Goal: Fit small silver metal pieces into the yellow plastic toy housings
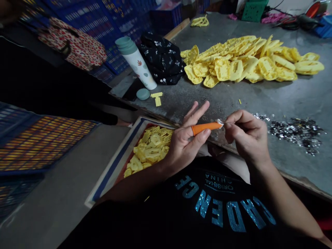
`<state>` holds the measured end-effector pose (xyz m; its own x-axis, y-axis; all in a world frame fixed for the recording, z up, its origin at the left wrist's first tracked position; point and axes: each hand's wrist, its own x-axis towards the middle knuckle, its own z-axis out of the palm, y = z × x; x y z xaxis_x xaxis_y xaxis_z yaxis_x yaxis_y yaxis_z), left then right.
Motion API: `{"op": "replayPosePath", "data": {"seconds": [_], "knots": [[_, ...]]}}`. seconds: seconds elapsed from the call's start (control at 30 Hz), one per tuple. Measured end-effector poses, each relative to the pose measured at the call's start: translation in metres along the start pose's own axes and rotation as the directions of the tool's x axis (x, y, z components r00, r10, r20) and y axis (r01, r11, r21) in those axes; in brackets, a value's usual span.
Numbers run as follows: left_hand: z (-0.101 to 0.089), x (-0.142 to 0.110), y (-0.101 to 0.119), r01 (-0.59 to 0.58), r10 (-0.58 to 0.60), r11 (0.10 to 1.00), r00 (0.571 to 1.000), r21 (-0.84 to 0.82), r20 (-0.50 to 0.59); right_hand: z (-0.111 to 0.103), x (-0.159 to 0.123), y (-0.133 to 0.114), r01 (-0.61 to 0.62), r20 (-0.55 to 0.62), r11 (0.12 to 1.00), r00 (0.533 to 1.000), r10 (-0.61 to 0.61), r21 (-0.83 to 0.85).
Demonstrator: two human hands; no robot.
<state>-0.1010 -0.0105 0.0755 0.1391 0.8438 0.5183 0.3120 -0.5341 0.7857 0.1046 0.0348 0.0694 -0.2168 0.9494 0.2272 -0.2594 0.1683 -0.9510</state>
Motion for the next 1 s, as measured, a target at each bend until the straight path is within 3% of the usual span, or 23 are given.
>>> {"op": "replayPosePath", "data": {"seconds": [0.27,0.57,0.8,1.0], "knots": [[0.002,0.000,0.002,0.150,-0.151,0.972,0.988,-0.179,0.010,0.002,-0.001,0.006,-0.067,-0.011,0.991,0.998,0.069,0.116],[0.008,-0.005,-0.007,0.214,-0.223,0.933,0.975,-0.289,0.001,0.009,0.002,0.008,-0.023,-0.046,0.982,0.998,0.032,0.186],[0.014,-0.006,-0.002,0.263,-0.316,0.821,0.949,-0.506,-0.020,0.012,0.002,0.008,-0.014,-0.065,0.973,0.997,0.030,0.230],[0.018,-0.004,-0.001,0.296,-0.359,0.777,0.933,-0.556,-0.005,0.010,0.001,0.014,0.022,-0.079,0.973,0.997,-0.004,0.230]]}}
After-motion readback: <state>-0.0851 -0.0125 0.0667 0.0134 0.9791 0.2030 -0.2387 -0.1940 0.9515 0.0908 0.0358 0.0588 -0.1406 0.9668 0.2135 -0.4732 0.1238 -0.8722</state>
